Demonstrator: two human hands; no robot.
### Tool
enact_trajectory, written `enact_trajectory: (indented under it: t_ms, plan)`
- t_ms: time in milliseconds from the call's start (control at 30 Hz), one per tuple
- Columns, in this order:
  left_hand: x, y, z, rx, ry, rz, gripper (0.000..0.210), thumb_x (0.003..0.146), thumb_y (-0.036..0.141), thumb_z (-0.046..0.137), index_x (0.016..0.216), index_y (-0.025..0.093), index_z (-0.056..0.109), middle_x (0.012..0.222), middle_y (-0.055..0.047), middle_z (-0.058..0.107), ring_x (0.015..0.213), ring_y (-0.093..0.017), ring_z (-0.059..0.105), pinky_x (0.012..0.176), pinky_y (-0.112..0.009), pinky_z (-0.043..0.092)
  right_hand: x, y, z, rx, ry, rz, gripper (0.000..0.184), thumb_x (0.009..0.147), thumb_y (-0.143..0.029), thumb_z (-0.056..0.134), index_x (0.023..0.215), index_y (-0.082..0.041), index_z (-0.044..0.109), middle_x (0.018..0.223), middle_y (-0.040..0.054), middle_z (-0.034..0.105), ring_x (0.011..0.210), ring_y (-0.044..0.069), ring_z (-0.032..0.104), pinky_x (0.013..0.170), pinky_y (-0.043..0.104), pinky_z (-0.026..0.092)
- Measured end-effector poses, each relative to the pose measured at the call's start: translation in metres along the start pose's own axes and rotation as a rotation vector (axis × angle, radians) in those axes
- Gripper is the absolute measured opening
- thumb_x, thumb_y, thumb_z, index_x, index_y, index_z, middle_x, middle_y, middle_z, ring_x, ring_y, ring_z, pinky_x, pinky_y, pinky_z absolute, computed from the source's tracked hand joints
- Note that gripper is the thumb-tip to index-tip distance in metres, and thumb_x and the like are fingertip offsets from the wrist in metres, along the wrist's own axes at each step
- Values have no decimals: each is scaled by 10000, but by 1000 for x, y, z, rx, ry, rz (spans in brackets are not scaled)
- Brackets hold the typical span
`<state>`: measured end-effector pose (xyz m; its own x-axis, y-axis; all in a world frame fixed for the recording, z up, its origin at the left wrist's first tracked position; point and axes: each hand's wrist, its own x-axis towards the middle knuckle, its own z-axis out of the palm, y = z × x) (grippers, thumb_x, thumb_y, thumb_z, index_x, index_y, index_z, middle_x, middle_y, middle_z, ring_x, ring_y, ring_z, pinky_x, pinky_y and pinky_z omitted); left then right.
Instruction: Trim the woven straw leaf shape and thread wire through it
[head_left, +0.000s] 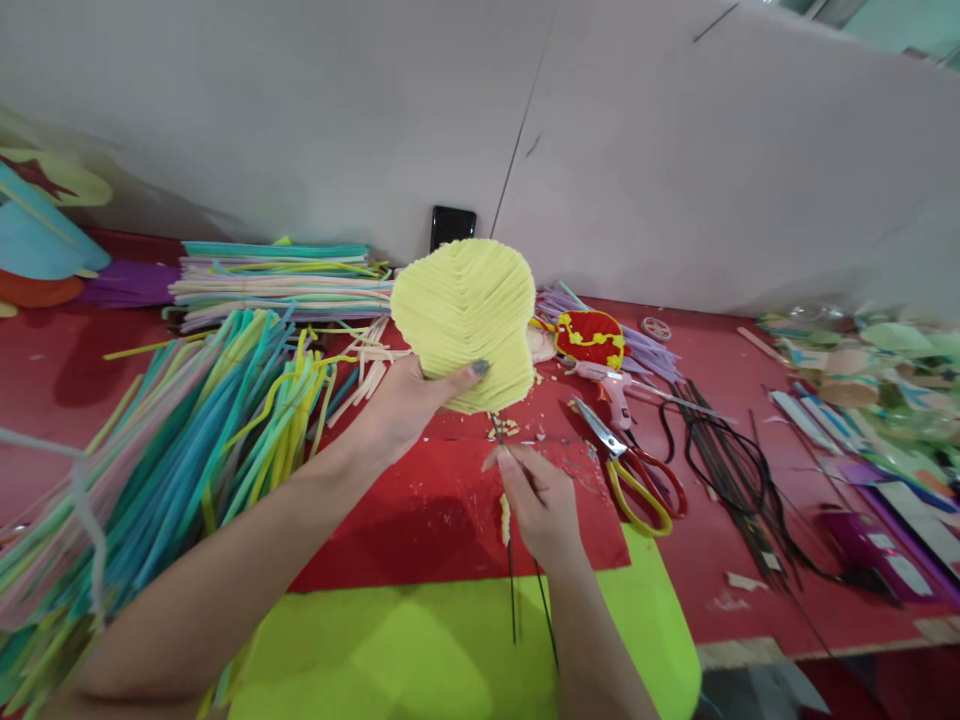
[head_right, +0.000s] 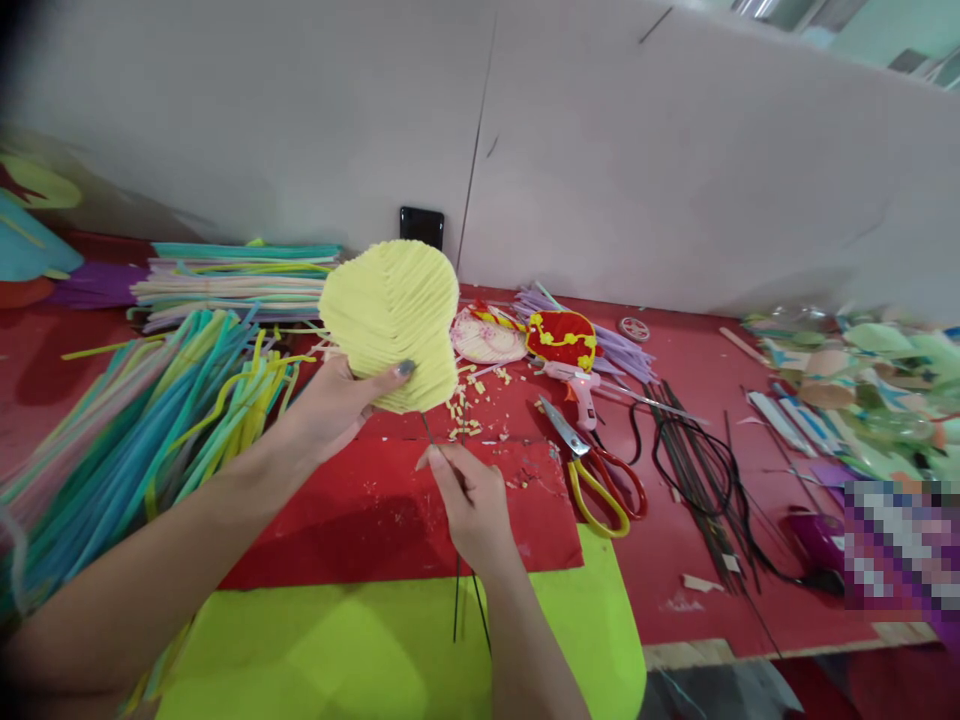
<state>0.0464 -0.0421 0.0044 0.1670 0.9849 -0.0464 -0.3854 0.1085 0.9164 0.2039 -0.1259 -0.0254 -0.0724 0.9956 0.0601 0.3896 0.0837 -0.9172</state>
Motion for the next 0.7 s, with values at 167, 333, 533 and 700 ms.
enact_trajectory:
  t_ms: [167, 333, 533, 700]
  plan:
    - [1, -2, -1, 10, -21, 26, 525, 594, 361, 791, 1068, 171, 669, 1084, -96, 688, 1087, -264, 594, 972, -414, 446, 0, 6, 2, -118, 48, -66, 286, 908, -360, 448, 825, -178, 652, 557, -27, 449, 450, 82, 310, 456, 214, 254]
    - [3, 0, -6, 84, -95, 32, 557, 557, 365, 807, 1066, 186, 671, 1087, -99, 687, 1091, -275, 590, 959, -421, 456, 0, 6, 2, -179, 104, -97, 280, 919, -342, 433, 832, -177, 642, 594, -15, 512, 457, 81, 354, 461, 203, 280]
    - [4, 7, -14, 187, -126, -13, 542, 539, 318, 818, 1047, 189, 681, 1112, -105, 676, 1034, -281, 620, 919, -444, 484, 0, 8, 2, -202, 109, -116, 269, 920, -337, 442, 816, -180, 633, 574, -22, 491, 458, 80, 349, 463, 200, 284]
    - [7, 8, -18, 232, -163, -32, 526, 543, 339, 815, 1016, 146, 690, 1085, -112, 685, 1020, -278, 627, 927, -432, 479, -1, 15, 2, -213, 83, -181, 248, 917, -317, 453, 852, -164, 637, 629, -1, 547, 468, 79, 359, 470, 206, 290]
